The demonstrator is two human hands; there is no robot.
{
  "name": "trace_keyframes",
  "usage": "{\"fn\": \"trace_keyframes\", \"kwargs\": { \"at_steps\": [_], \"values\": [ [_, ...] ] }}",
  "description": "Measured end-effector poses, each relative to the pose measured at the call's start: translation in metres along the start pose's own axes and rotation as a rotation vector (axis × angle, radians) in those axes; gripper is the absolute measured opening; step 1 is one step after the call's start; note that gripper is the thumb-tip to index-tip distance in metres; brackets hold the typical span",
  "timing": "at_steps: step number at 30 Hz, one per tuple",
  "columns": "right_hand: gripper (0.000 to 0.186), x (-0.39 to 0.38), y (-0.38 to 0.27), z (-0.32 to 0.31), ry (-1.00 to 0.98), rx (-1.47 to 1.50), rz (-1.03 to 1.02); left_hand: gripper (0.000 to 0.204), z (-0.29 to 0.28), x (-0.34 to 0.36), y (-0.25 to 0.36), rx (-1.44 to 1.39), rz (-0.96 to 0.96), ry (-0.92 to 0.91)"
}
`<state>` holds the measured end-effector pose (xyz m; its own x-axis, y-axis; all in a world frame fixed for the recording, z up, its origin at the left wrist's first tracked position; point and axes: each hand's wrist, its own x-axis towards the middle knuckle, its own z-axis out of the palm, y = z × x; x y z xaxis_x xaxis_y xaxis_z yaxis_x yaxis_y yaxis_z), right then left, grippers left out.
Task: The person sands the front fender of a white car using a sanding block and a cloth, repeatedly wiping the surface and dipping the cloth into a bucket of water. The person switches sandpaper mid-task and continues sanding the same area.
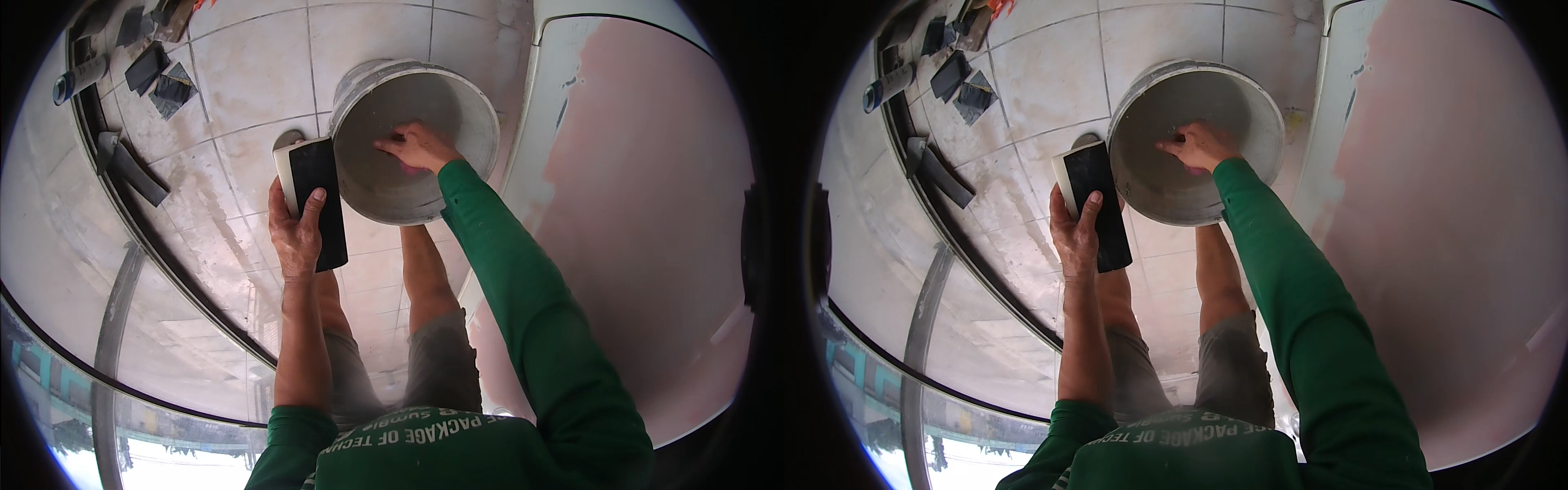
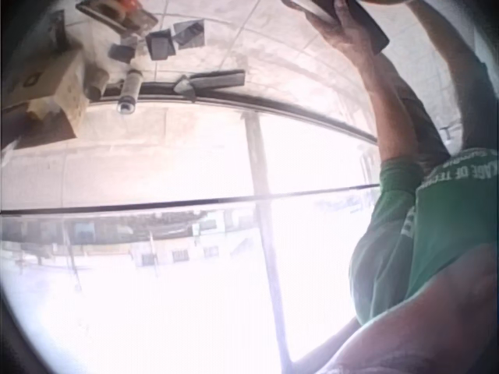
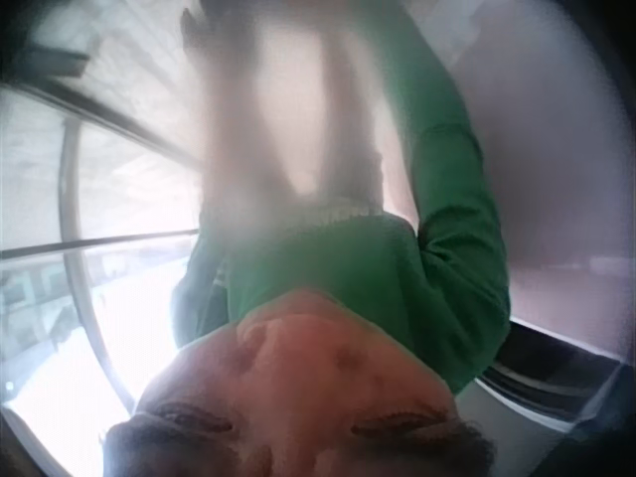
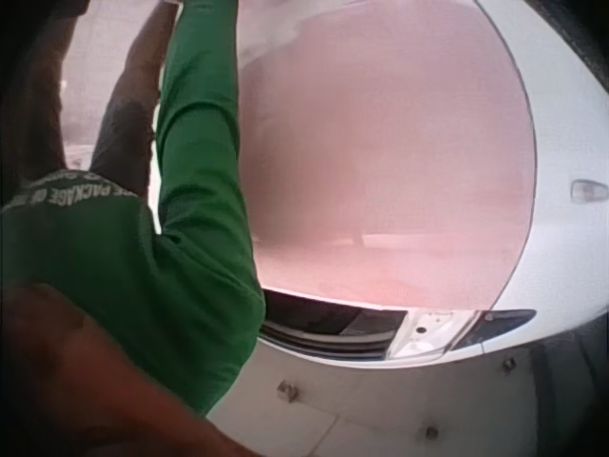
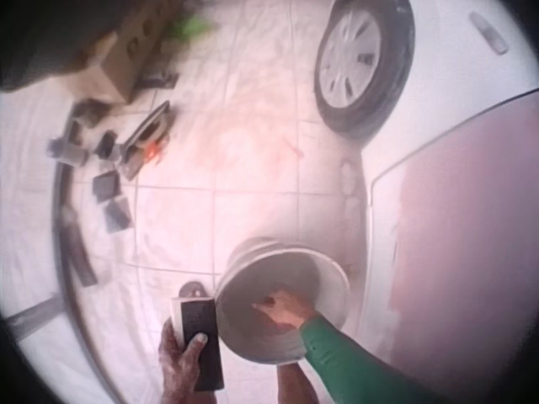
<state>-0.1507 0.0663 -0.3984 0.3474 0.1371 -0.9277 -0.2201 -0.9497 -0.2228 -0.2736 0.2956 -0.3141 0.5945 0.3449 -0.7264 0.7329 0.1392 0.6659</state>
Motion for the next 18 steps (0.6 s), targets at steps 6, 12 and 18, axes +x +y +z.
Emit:
{"fn": "trace_keyframes", "kwargs": {
  "at_steps": [6, 12, 18],
  "values": [
    [0.063, 0.020, 0.069, 0.064, -0.013, -0.359, 0.035, 0.035, 0.011, -0.002, 0.022, 0.096, 0.069, 0.011],
    [0.038, -0.093, 0.050, 0.037, -0.091, 0.297, -0.052, 0.052, 0.028, -0.026, 0.048, 0.189, 0.087, -0.148],
    [0.030, -0.353, -0.054, -0.129, 0.452, 0.275, -0.453, 0.087, 0.103, -0.079, 0.093, -0.204, 0.198, -0.322]
  ]
}}
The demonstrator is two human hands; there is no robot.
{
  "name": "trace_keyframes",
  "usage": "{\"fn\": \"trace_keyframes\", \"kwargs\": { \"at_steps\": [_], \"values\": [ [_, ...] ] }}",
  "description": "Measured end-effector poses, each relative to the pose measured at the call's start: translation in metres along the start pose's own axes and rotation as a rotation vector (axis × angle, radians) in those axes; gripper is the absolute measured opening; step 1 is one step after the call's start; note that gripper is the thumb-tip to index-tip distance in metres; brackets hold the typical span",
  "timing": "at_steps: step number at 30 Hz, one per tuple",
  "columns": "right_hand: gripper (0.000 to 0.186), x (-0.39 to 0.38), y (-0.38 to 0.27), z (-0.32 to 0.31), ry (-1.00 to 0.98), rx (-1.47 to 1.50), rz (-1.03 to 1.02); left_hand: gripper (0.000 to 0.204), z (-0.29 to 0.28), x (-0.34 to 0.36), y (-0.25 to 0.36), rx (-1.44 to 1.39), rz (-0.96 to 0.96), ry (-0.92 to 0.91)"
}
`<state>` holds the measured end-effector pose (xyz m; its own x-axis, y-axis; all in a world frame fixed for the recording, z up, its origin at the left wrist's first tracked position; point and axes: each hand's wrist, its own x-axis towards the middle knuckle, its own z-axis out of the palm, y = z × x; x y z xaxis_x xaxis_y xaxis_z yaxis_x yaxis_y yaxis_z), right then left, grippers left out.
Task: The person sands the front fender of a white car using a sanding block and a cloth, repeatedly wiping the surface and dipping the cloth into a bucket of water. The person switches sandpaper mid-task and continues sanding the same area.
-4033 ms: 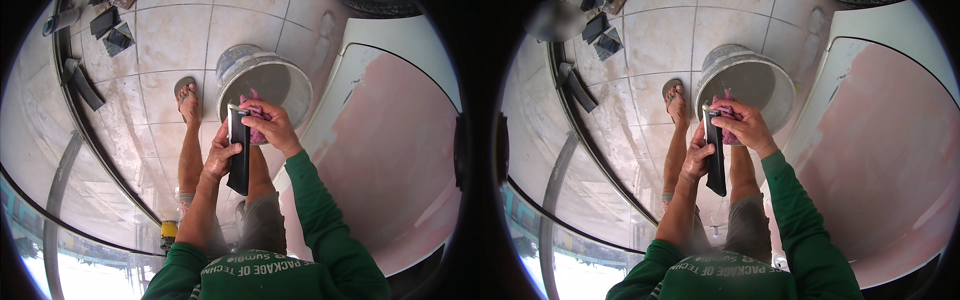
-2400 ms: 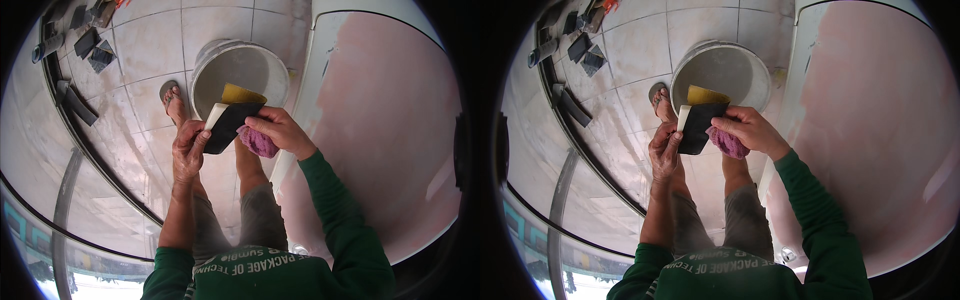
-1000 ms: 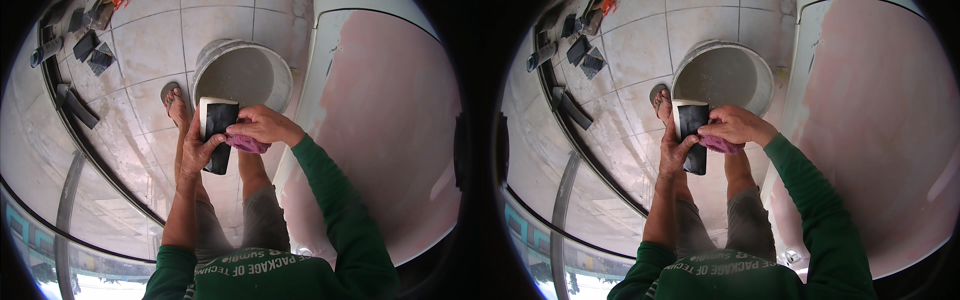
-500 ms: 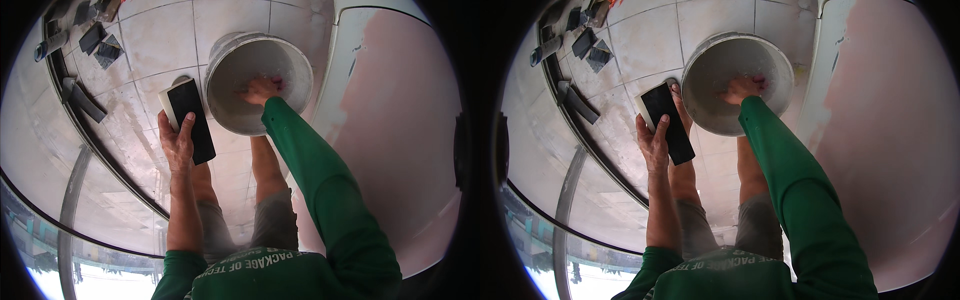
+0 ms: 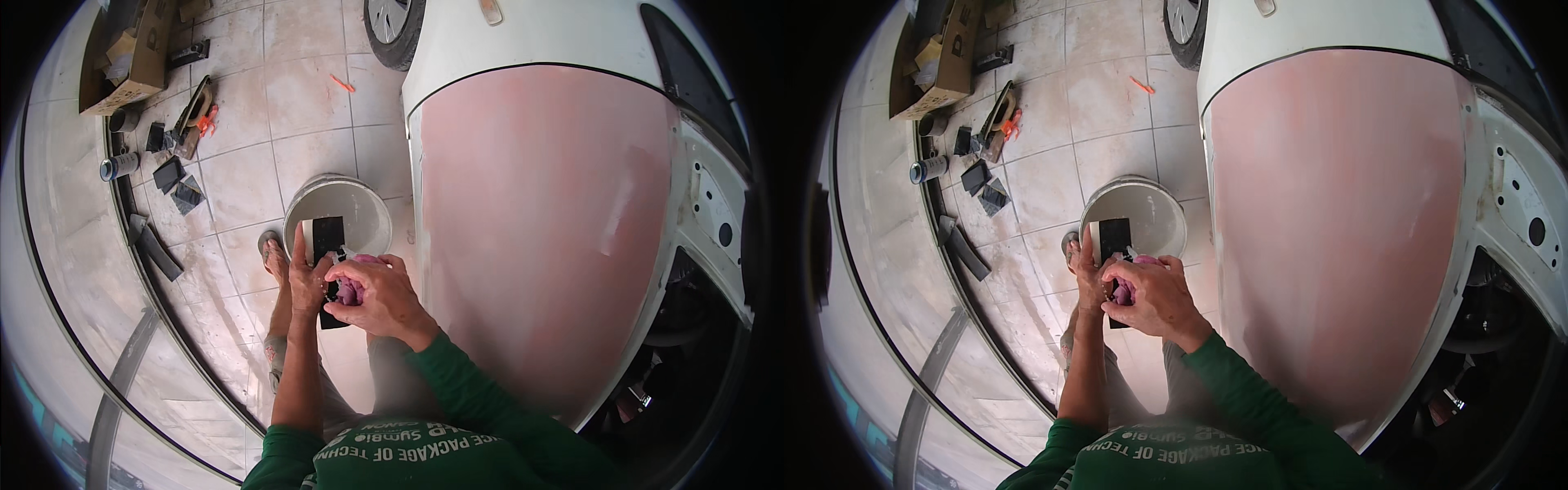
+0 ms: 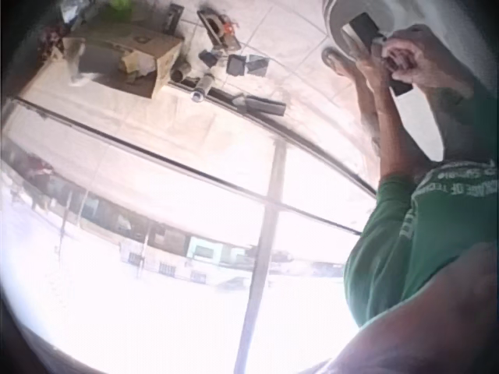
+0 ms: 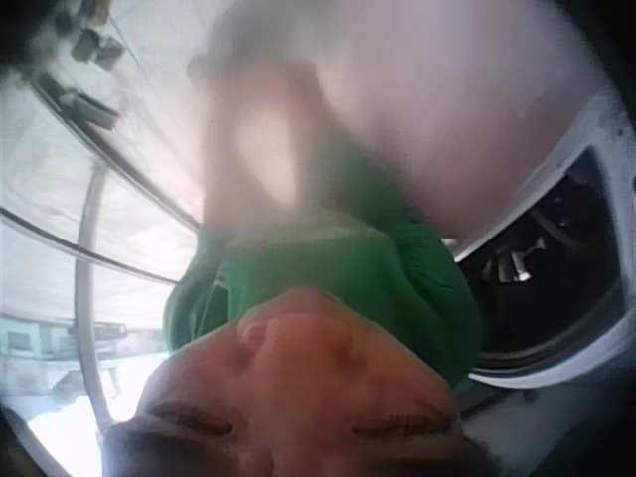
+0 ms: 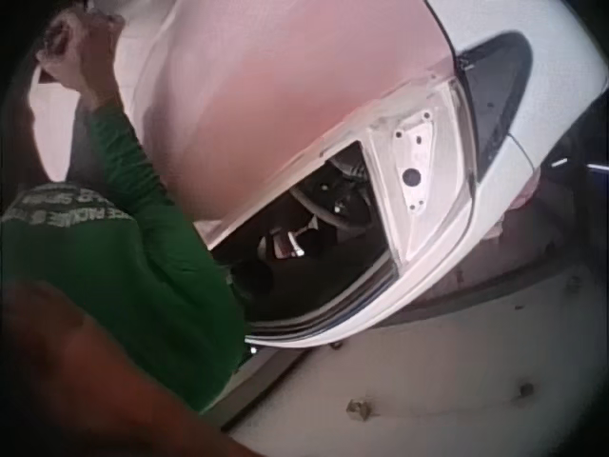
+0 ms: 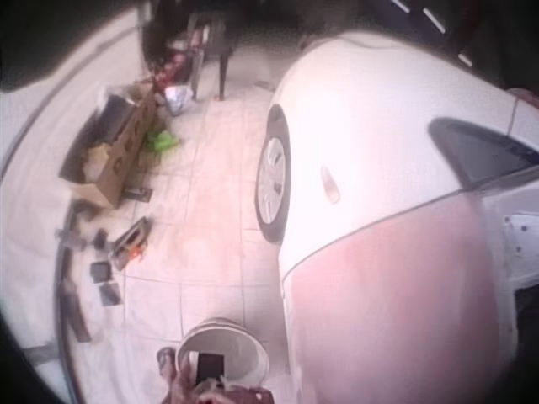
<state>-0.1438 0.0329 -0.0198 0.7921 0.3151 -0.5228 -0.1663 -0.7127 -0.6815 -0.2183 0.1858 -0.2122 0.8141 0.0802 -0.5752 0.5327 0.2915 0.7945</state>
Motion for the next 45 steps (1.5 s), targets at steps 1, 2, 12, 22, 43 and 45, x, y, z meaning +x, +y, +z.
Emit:
{"fn": "trace_keyframes", "kwargs": {
  "at_steps": [1, 2, 12, 22, 43, 45],
  "values": [
    [0.033, -0.019, -0.029, -0.044, 0.184, -0.024, -0.100, 0.090, 0.034, 0.002, 0.018, -0.079, 0.009, -0.046],
    [0.036, -0.038, -0.048, -0.092, 0.236, -0.068, -0.138, 0.087, 0.090, 0.000, 0.067, -0.250, -0.067, -0.075],
    [0.055, -0.071, -0.095, -0.365, 0.211, -1.304, -0.206, 0.093, 0.234, 0.138, 0.101, -0.060, 0.103, -0.035],
    [0.036, -0.038, -0.064, -0.332, 0.357, -1.277, -0.171, 0.094, 0.243, 0.157, 0.101, 0.086, 0.041, -0.029],
    [0.022, -0.016, -0.071, -0.358, 0.162, -1.176, -0.163, 0.093, 0.261, 0.163, 0.113, 0.097, 0.021, 0.066],
    [0.021, -0.009, -0.056, -0.355, 0.342, -1.154, -0.394, 0.094, 0.256, 0.166, 0.111, 0.001, -0.034, 0.046]
  ]
}}
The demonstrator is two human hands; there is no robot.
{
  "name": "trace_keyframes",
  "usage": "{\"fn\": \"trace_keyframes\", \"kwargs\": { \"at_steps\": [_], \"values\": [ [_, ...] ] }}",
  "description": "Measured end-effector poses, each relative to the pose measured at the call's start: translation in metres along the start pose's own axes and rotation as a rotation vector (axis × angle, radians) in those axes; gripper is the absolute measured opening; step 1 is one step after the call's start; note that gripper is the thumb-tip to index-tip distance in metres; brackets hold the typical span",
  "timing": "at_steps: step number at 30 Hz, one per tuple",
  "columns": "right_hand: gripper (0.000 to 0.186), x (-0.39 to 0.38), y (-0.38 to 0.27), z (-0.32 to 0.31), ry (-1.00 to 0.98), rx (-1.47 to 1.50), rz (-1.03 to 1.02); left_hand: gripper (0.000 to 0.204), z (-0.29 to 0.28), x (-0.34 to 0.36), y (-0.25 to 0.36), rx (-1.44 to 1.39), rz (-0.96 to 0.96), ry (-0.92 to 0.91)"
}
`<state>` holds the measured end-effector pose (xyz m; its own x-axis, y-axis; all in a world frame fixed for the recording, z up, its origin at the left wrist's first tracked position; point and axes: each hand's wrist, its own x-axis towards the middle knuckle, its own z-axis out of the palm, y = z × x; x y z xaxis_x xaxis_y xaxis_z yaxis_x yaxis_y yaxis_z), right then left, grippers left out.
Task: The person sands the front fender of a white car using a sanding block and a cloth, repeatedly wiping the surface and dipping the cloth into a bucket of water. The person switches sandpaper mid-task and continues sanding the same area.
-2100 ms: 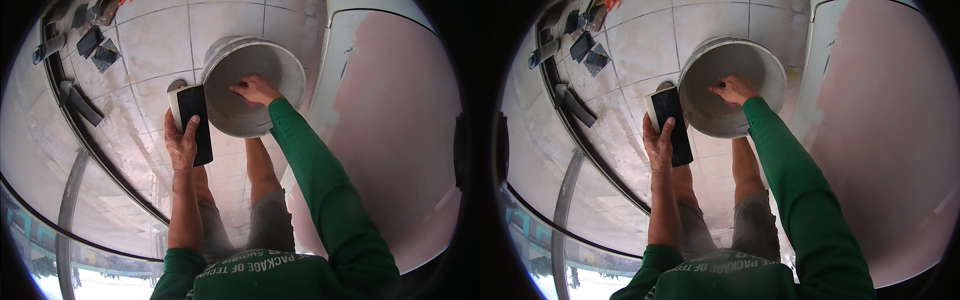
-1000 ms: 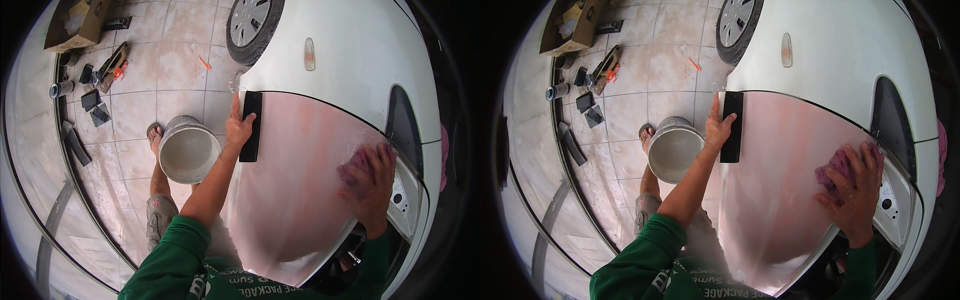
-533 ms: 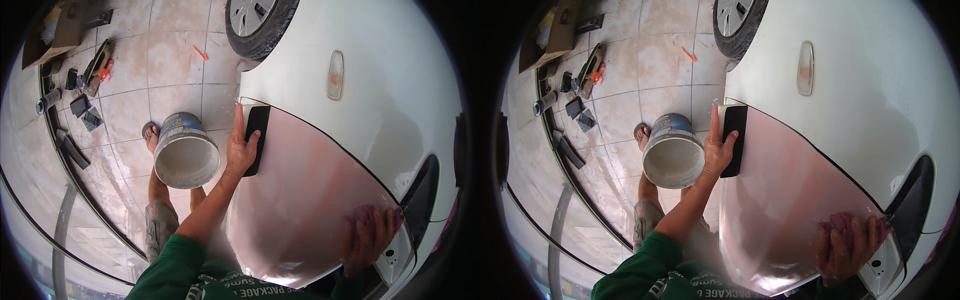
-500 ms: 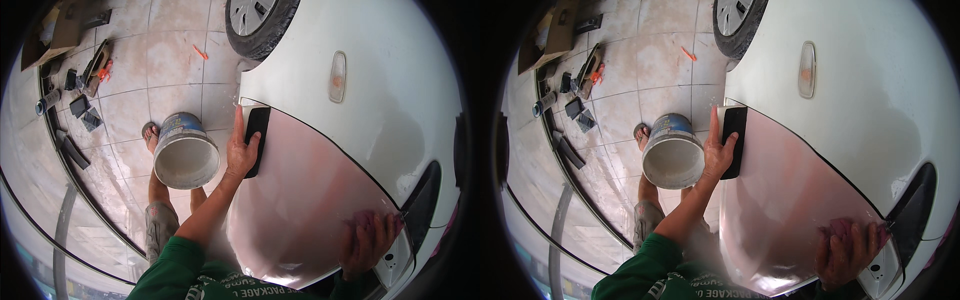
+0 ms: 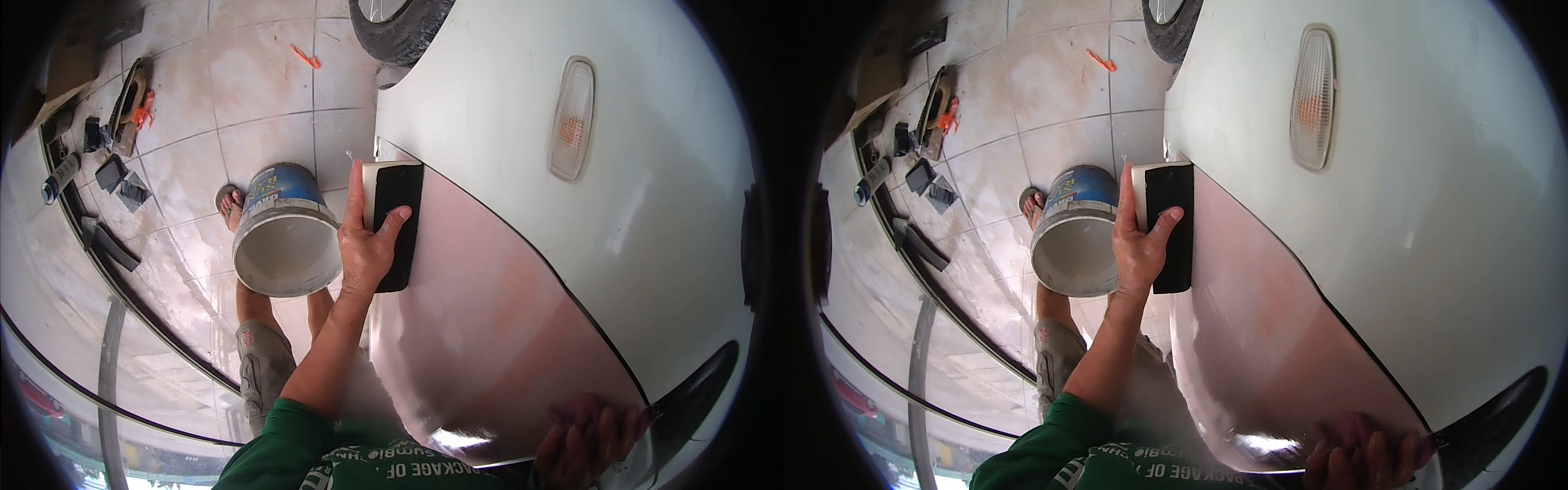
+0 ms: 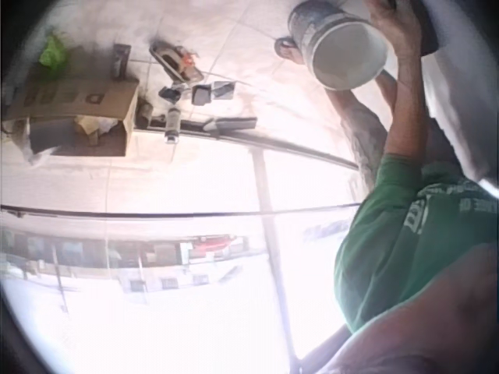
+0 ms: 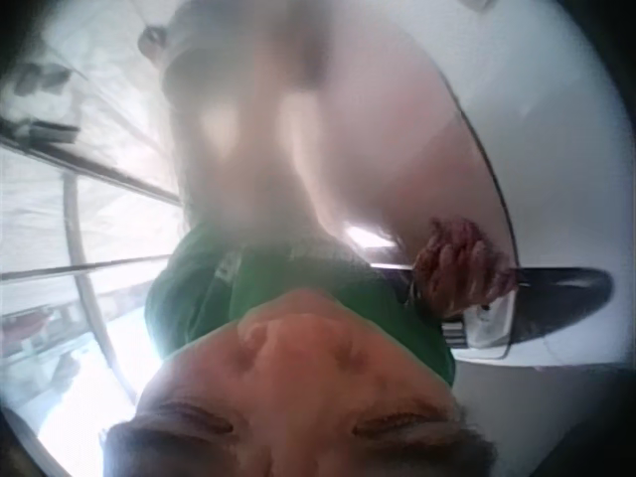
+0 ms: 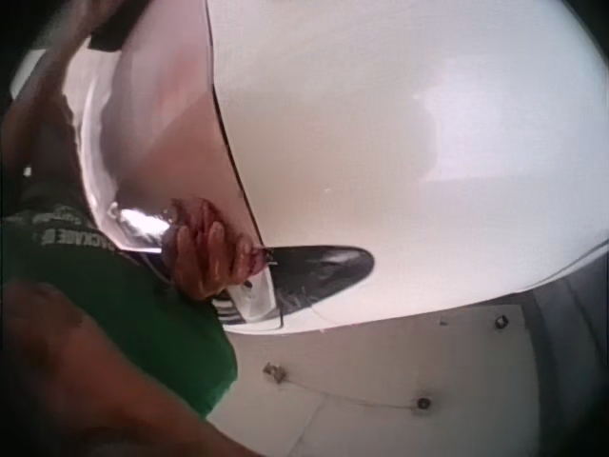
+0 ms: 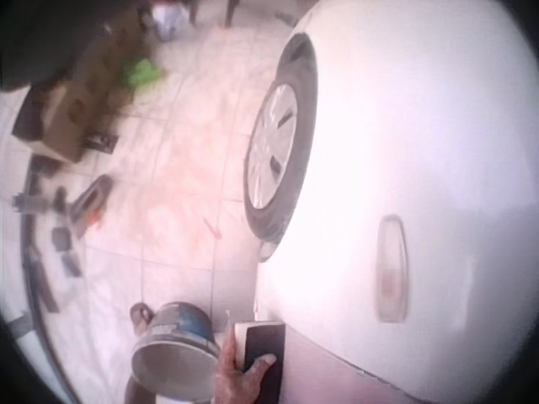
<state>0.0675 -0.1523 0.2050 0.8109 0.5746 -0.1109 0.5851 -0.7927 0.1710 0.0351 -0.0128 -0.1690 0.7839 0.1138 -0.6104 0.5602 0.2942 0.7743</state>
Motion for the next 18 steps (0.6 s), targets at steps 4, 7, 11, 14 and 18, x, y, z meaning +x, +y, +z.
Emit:
{"fn": "trace_keyframes", "kwargs": {
  "at_steps": [4, 7, 11, 14, 18],
  "values": [
    [0.018, -0.020, -0.022, -0.041, -0.445, -0.123, 0.155, 0.075, -0.027, 0.007, -0.001, -0.631, -0.348, 0.083],
    [0.026, -0.019, -0.026, -0.035, -0.347, -0.131, 0.229, 0.045, -0.046, 0.005, 0.007, -0.847, -0.570, 0.072],
    [0.025, -0.015, -0.030, -0.027, -0.238, 0.052, 0.280, 0.034, -0.082, -0.011, 0.020, -0.843, -0.675, 0.058],
    [0.033, 0.004, -0.060, -0.004, -0.247, 0.244, 0.220, 0.036, -0.090, -0.031, 0.041, -0.808, -0.699, 0.044],
    [0.050, -0.009, -0.135, 0.074, -0.318, 0.571, 0.218, 0.035, -0.106, -0.062, 0.056, -0.794, -0.694, 0.037]
  ]
}}
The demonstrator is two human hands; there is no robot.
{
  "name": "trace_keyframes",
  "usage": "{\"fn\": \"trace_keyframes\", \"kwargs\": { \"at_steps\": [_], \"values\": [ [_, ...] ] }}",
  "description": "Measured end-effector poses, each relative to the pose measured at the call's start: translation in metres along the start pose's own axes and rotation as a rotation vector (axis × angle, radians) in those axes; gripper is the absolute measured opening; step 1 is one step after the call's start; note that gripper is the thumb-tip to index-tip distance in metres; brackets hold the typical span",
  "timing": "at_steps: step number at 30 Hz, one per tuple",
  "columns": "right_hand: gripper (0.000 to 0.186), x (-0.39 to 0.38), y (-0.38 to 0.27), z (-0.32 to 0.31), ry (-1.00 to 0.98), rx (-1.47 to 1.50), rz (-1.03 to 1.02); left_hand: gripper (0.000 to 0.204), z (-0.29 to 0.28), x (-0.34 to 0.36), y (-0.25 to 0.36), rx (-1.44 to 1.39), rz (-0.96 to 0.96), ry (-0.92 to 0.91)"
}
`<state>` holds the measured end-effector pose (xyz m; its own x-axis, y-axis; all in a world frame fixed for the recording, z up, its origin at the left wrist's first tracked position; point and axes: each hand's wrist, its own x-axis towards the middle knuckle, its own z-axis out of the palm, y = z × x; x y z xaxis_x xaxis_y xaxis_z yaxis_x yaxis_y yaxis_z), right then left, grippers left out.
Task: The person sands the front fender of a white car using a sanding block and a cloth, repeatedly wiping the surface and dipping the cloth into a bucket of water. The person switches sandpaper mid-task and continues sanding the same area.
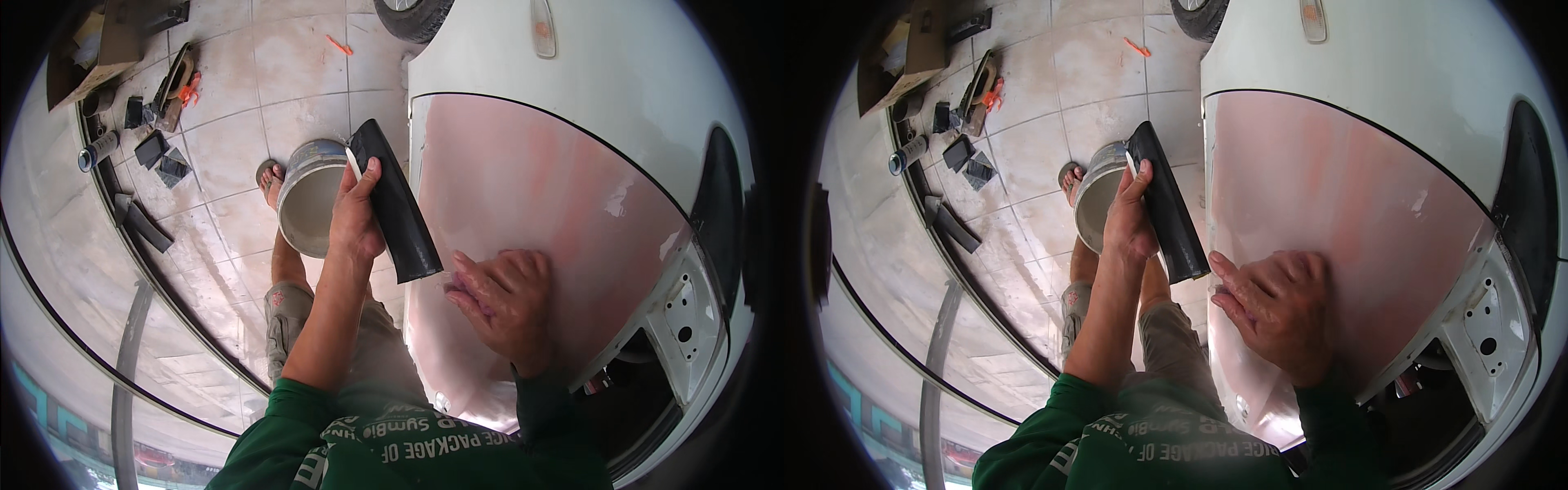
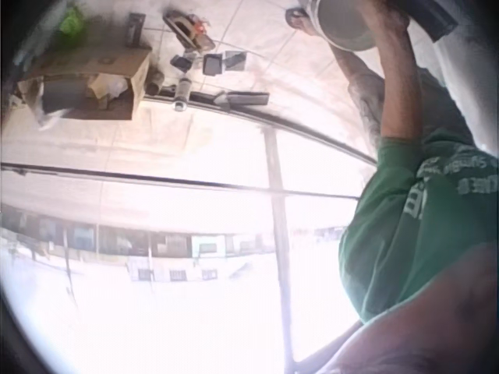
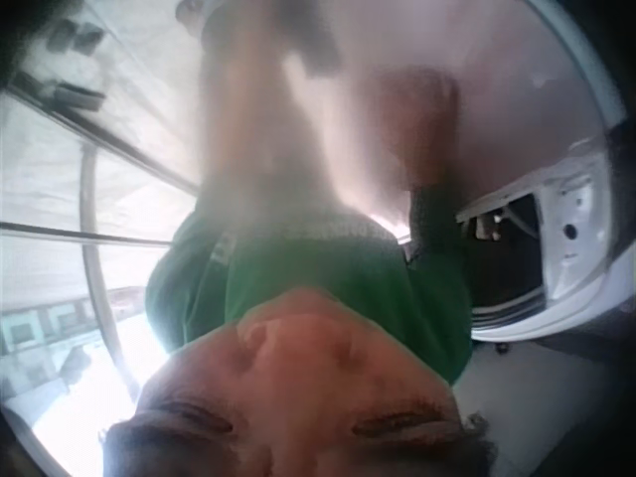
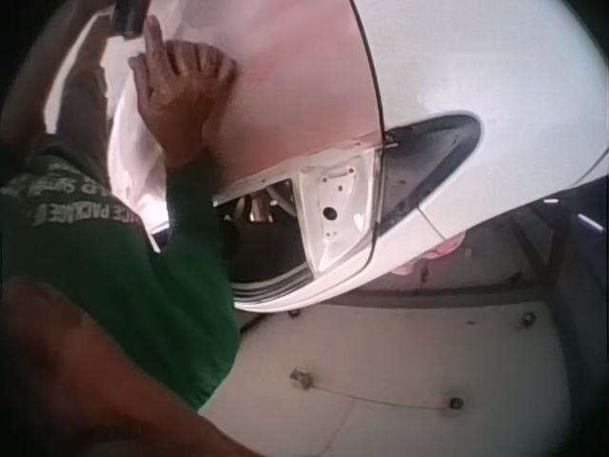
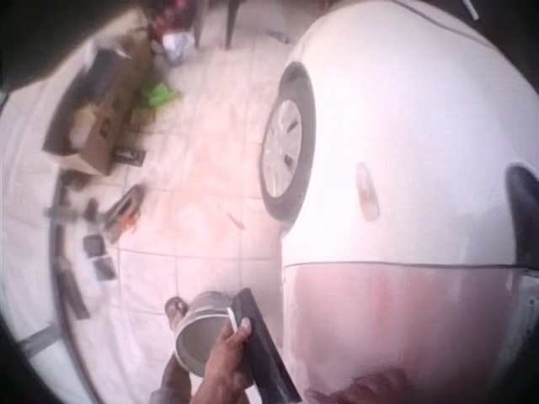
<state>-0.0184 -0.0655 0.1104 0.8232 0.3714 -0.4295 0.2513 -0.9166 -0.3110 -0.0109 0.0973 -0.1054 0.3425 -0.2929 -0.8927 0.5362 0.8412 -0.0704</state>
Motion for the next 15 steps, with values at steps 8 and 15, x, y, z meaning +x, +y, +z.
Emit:
{"fn": "trace_keyframes", "kwargs": {
  "at_steps": [8, 15],
  "values": [
    [0.062, -0.015, -0.010, 0.063, 0.059, 0.145, -0.090, 0.047, -0.030, -0.024, -0.020, -0.059, -0.050, -0.030],
    [0.052, -0.030, -0.010, 0.078, 0.138, 0.108, -0.064, 0.051, -0.031, -0.029, -0.033, -0.077, -0.085, -0.015]
  ]
}}
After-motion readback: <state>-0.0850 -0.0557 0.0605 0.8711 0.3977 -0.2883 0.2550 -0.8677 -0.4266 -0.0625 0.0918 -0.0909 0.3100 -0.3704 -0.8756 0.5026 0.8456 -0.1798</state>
